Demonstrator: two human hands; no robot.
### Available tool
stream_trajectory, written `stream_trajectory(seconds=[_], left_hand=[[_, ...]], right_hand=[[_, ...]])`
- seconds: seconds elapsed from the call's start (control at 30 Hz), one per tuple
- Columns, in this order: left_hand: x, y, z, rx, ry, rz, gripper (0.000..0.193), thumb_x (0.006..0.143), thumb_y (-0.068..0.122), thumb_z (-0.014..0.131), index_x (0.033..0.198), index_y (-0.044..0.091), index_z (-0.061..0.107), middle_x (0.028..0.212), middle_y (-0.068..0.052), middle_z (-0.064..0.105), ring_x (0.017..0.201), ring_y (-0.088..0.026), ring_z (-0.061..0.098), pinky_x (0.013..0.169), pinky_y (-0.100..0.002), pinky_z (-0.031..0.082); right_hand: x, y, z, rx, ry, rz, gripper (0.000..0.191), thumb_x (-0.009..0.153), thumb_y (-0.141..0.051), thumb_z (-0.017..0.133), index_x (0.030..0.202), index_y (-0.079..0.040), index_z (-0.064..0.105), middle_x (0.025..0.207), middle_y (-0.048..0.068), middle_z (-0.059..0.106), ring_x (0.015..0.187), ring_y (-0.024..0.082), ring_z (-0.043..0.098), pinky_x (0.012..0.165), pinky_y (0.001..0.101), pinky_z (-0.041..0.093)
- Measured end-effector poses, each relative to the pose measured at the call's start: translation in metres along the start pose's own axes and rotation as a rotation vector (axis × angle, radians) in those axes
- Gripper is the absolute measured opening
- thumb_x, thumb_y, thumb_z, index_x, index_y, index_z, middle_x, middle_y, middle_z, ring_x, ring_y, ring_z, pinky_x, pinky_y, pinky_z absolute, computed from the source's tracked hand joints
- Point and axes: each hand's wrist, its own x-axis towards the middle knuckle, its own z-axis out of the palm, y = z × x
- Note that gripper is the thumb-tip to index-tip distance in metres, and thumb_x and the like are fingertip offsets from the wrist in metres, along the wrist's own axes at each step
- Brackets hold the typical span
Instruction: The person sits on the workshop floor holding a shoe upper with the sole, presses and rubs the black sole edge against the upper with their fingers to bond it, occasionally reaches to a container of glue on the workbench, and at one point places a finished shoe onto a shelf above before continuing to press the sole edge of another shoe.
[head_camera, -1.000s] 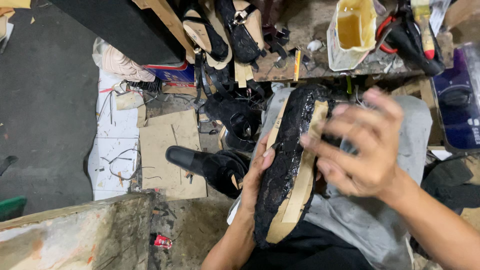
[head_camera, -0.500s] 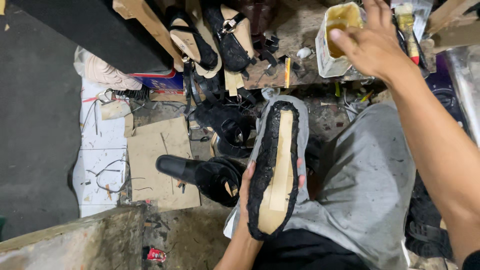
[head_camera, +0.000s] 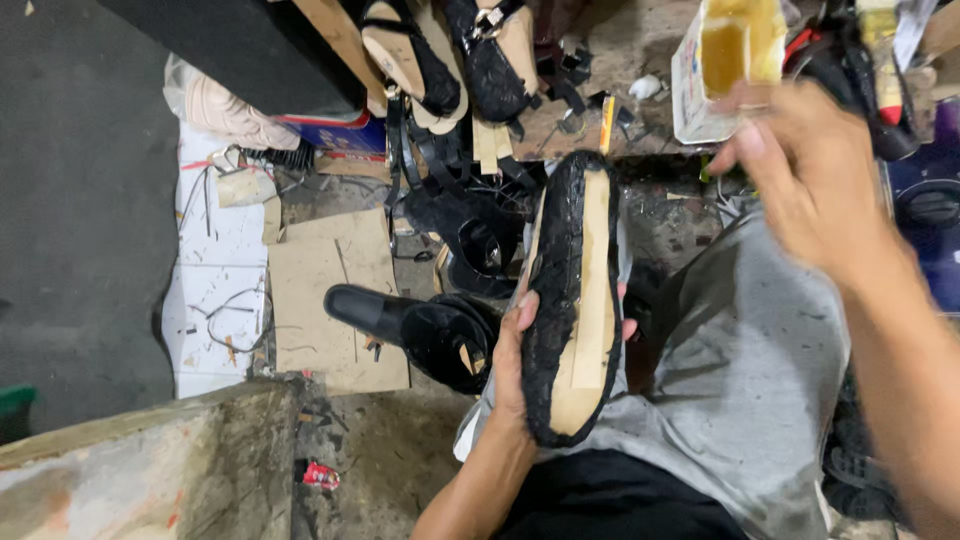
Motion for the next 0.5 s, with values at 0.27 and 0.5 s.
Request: stream_trajectory(seconds=[0.27, 0.5], left_hand=[[0.004, -0.007, 0.003, 0.256, 0.11, 0.155, 0.068, 0.103, 0.033, 0.048, 0.164, 0.013, 0.026, 0.146, -0.018, 0.053, 0.129, -0.032, 0.057, 0.11, -0.045, 0.049], [-0.005, -0.013, 0.004, 0.281, 0.119, 0.133, 0.068, 0.101, 0.03, 0.042, 0.164, 0.02, 0.019, 0.153, -0.012, 0.048, 0.135, -0.029, 0.055, 0.113, -0.043, 0.046]], right_hand=[[-0.106, -0.108, 0.06, 0.476, 0.121, -0.185, 0.08, 0.112, -0.061, 0.017, 0.122, -0.004, 0.072, 0.161, 0.014, 0.047, 0.161, 0.035, 0.025, 0.136, 0.0526, 0.014], [-0.12, -0.116, 0.055, -0.08, 0.215, -0.286, 0.071, 0.11, -0.06, 0.025, 0.135, -0.01, 0.07, 0.157, 0.021, 0.045, 0.153, 0.044, 0.025, 0.128, 0.0603, 0.015]])
